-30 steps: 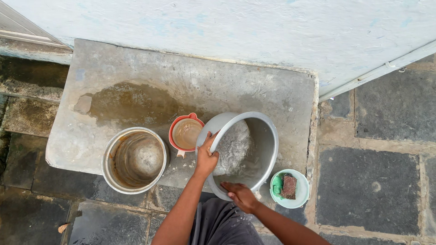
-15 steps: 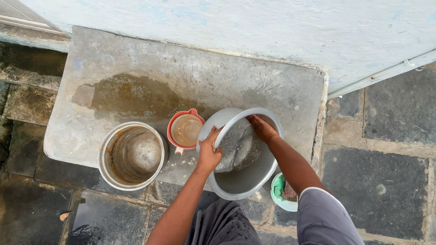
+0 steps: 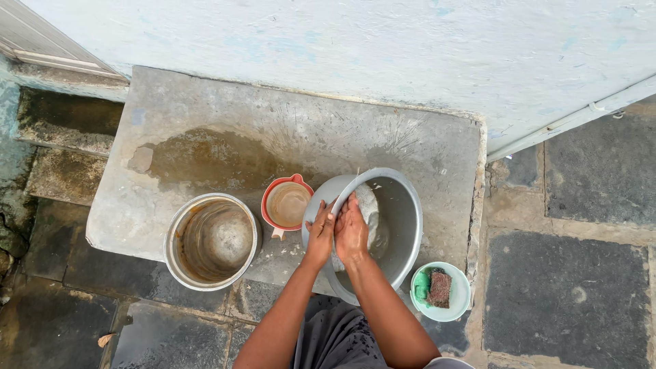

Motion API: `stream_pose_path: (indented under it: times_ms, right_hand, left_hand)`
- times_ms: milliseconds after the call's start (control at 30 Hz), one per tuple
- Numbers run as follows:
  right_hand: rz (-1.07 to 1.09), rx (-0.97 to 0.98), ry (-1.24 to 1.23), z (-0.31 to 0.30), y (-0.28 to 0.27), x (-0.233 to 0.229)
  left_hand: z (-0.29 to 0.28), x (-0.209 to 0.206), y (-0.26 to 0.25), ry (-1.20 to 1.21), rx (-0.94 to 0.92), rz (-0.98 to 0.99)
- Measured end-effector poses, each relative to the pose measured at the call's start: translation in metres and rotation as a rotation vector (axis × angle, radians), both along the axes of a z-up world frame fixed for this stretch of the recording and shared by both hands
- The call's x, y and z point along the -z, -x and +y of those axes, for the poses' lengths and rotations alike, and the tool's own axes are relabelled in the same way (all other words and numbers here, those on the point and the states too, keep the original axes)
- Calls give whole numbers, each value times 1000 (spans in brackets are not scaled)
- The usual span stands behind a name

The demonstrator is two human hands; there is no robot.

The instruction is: The person cleans a large pot by scrubbing the inside and outside surfaces with a scouring pad and water, then carries the pot into a kitchen and places it on a counter.

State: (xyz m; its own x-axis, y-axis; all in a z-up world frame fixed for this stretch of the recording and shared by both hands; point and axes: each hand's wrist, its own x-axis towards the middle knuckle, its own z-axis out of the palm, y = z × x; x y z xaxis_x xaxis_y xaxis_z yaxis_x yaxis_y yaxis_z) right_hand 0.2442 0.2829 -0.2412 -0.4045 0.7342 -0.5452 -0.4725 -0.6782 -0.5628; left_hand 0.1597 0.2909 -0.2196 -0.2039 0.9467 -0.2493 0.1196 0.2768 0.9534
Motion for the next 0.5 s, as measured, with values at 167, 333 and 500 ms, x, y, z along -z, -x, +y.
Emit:
stream_pose_path:
  times_ms: [167,333,500]
  right_hand:
    - [-575,-558,-358,-85,-55,11]
    - [-1118,-1079,-1226,-25,-160,94]
    - [-1510,-621,-1424,100,-169,147]
  left_hand:
    - [-2,-22,0,123,26,162]
    - [-28,-33,5,-124,55,104]
    - [-41,-56,-5,35,98,187]
